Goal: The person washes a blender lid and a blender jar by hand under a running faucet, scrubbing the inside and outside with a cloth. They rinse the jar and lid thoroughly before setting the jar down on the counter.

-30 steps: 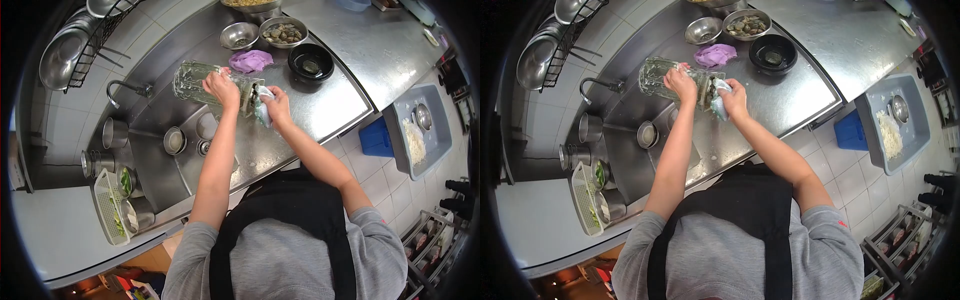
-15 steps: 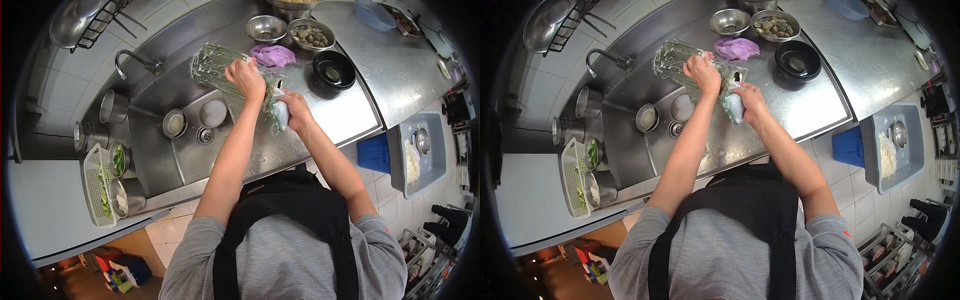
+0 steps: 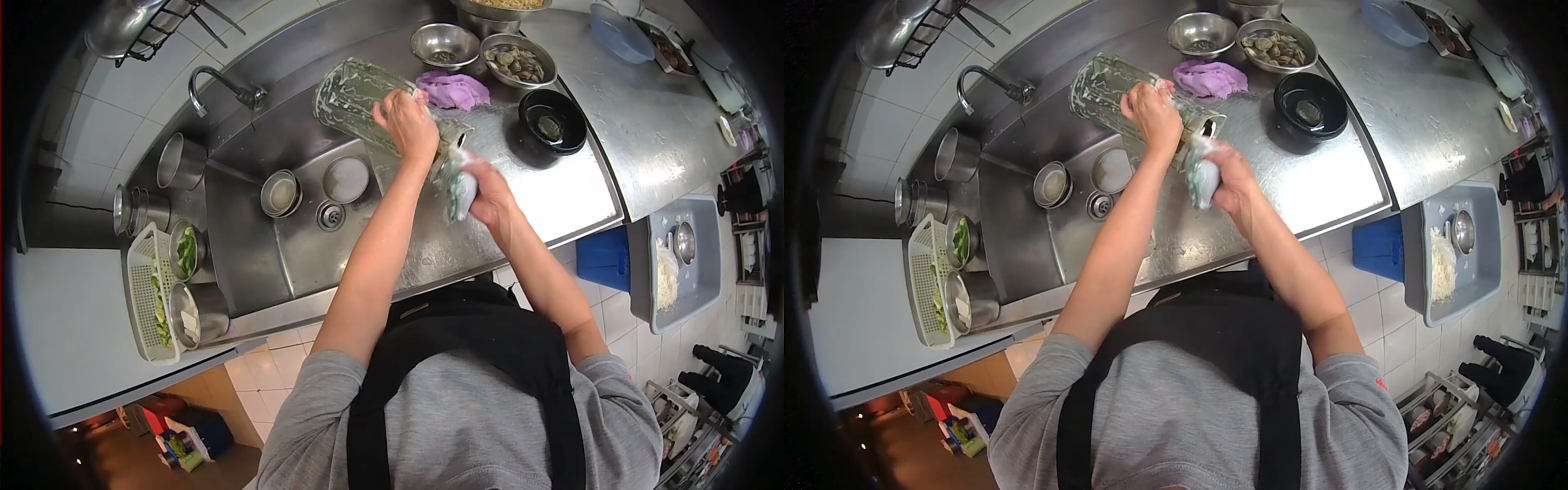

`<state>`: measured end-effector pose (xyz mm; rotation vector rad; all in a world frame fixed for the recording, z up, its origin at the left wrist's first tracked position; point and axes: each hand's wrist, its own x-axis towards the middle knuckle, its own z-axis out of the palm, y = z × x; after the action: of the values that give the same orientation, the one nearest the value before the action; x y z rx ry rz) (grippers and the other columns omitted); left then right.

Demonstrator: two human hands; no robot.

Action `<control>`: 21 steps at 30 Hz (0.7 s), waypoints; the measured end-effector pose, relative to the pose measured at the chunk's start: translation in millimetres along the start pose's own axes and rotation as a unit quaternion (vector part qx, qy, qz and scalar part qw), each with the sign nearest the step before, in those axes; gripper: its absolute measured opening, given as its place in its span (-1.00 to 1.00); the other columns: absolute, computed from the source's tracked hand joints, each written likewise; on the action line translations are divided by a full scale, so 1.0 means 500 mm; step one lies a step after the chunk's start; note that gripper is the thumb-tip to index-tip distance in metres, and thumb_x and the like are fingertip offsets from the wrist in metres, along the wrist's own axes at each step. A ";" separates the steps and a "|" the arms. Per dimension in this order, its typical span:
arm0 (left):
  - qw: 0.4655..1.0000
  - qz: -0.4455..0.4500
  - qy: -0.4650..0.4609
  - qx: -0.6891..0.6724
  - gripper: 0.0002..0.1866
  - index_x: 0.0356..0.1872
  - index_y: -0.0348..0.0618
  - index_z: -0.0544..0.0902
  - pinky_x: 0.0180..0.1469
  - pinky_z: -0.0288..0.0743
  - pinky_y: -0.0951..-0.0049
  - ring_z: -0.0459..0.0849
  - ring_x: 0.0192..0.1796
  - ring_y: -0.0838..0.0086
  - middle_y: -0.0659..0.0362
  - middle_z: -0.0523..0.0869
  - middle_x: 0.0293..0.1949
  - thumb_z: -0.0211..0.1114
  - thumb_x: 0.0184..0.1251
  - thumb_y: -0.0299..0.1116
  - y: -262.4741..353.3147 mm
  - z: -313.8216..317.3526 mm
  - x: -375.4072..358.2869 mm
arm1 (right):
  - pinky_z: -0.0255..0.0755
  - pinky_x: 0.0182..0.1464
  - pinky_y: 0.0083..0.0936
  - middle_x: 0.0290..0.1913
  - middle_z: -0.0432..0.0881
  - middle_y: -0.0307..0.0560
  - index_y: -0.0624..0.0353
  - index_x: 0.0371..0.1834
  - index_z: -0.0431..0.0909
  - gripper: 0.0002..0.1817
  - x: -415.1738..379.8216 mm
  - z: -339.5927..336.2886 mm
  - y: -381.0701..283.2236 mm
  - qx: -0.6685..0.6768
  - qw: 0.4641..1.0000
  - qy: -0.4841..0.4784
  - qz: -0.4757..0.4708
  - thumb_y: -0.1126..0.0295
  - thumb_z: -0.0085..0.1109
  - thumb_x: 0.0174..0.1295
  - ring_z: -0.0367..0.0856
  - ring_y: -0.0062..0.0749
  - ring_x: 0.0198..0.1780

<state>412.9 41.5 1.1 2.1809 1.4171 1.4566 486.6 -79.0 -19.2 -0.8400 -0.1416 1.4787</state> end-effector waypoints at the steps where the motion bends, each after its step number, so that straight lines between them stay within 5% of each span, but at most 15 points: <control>1: 1.000 -0.002 -0.004 -0.004 -0.88 -0.49 -0.18 0.54 0.20 -0.10 0.08 0.42 -0.01 0.33 0.19 0.62 -0.40 0.08 0.16 -0.42 0.001 0.003 0.003 | 0.47 -0.18 -0.38 -0.23 0.52 -0.06 0.25 -0.07 0.35 -0.68 -0.012 0.014 -0.015 0.023 0.999 -0.035 -0.023 0.61 -0.15 0.05 0.54 -0.33 -0.25; 7: 1.000 0.003 -0.008 0.006 -0.90 -0.48 -0.18 0.54 0.20 -0.08 0.08 0.43 -0.02 0.34 0.19 0.62 -0.39 0.10 0.14 -0.41 -0.002 0.012 0.009 | 0.47 -0.32 -0.49 -0.27 0.52 -0.04 0.25 -0.14 0.35 -0.73 -0.028 0.041 0.001 -0.077 0.985 0.121 -0.101 0.58 0.03 0.06 0.54 -0.40 -0.34; 10: 1.000 0.004 -0.008 0.008 -0.90 -0.47 -0.17 0.54 0.20 -0.08 0.08 0.43 -0.02 0.34 0.19 0.62 -0.38 0.10 0.14 -0.41 0.000 0.011 0.007 | 0.40 -0.41 -0.57 -0.33 0.53 -0.10 0.30 -0.14 0.38 -0.74 0.006 0.023 0.033 -0.091 0.982 0.096 -0.134 0.58 0.05 0.06 0.51 -0.47 -0.43; 12: 1.000 0.002 -0.009 0.005 -0.90 -0.47 -0.17 0.54 0.20 -0.08 0.09 0.43 -0.02 0.34 0.19 0.61 -0.38 0.10 0.14 -0.41 0.002 0.009 0.008 | 0.38 -0.41 -0.56 -0.34 0.53 -0.12 0.28 -0.14 0.40 -0.74 0.032 0.009 0.051 -0.287 0.884 0.147 -0.338 0.56 0.07 0.06 0.49 -0.48 -0.43; 13: 1.000 0.003 -0.008 0.005 -0.86 -0.49 -0.14 0.54 0.19 -0.09 0.10 0.42 -0.02 0.36 0.21 0.61 -0.38 0.05 0.19 -0.38 0.002 0.009 0.007 | 0.38 -0.41 -0.56 -0.34 0.53 -0.12 0.28 -0.14 0.40 -0.74 0.043 0.000 0.056 -0.288 0.884 0.146 -0.337 0.56 0.07 0.06 0.49 -0.48 -0.43; 15: 1.000 0.001 -0.002 0.008 -0.81 -0.51 -0.11 0.54 0.19 -0.10 0.11 0.42 -0.02 0.38 0.22 0.60 -0.37 0.01 0.24 -0.35 -0.002 0.011 0.008 | 0.37 -0.40 -0.52 -0.37 0.52 -0.15 0.24 -0.14 0.41 -0.74 0.060 -0.015 0.061 -0.479 0.713 0.166 -0.485 0.54 0.10 0.05 0.48 -0.46 -0.44; 16: 1.000 0.001 -0.002 0.026 -0.81 -0.51 -0.11 0.54 0.19 -0.10 0.11 0.41 -0.02 0.37 0.22 0.60 -0.37 0.01 0.24 -0.35 -0.005 0.015 0.007 | 0.37 -0.40 -0.52 -0.37 0.52 -0.15 0.24 -0.14 0.41 -0.74 0.041 0.014 0.055 -0.481 0.713 0.164 -0.483 0.54 0.10 0.05 0.48 -0.46 -0.44; 17: 0.999 0.002 -0.001 0.043 -0.81 -0.52 -0.11 0.54 0.20 -0.10 0.11 0.41 -0.01 0.37 0.21 0.60 -0.37 0.02 0.24 -0.35 -0.007 0.020 0.007 | 0.38 -0.39 -0.51 -0.38 0.52 -0.15 0.23 -0.14 0.41 -0.75 0.020 0.042 0.046 -0.314 0.869 0.182 -0.338 0.53 0.08 0.07 0.49 -0.43 -0.44; 18: 0.999 0.000 0.000 0.044 -0.81 -0.52 -0.11 0.54 0.20 -0.10 0.11 0.41 -0.01 0.37 0.21 0.60 -0.37 0.02 0.24 -0.35 -0.006 0.019 0.006 | 0.40 -0.38 -0.49 -0.39 0.52 -0.15 0.22 -0.14 0.40 -0.76 0.002 0.069 0.033 -0.124 0.960 0.188 -0.168 0.53 0.05 0.09 0.50 -0.40 -0.44; 21: 0.999 0.002 -0.002 0.036 -0.81 -0.50 -0.11 0.54 0.20 -0.11 0.12 0.41 -0.01 0.37 0.21 0.59 -0.37 0.02 0.24 -0.35 -0.005 0.015 0.003 | 0.44 -0.37 -0.46 -0.37 0.54 -0.11 0.23 -0.13 0.39 -0.78 -0.016 0.070 -0.004 -0.012 0.993 0.116 -0.037 0.54 -0.01 0.12 0.53 -0.36 -0.43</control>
<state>417.1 46.5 -3.2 2.2295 1.4865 1.4243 467.4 -71.9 10.4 -1.0079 -0.0166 1.3022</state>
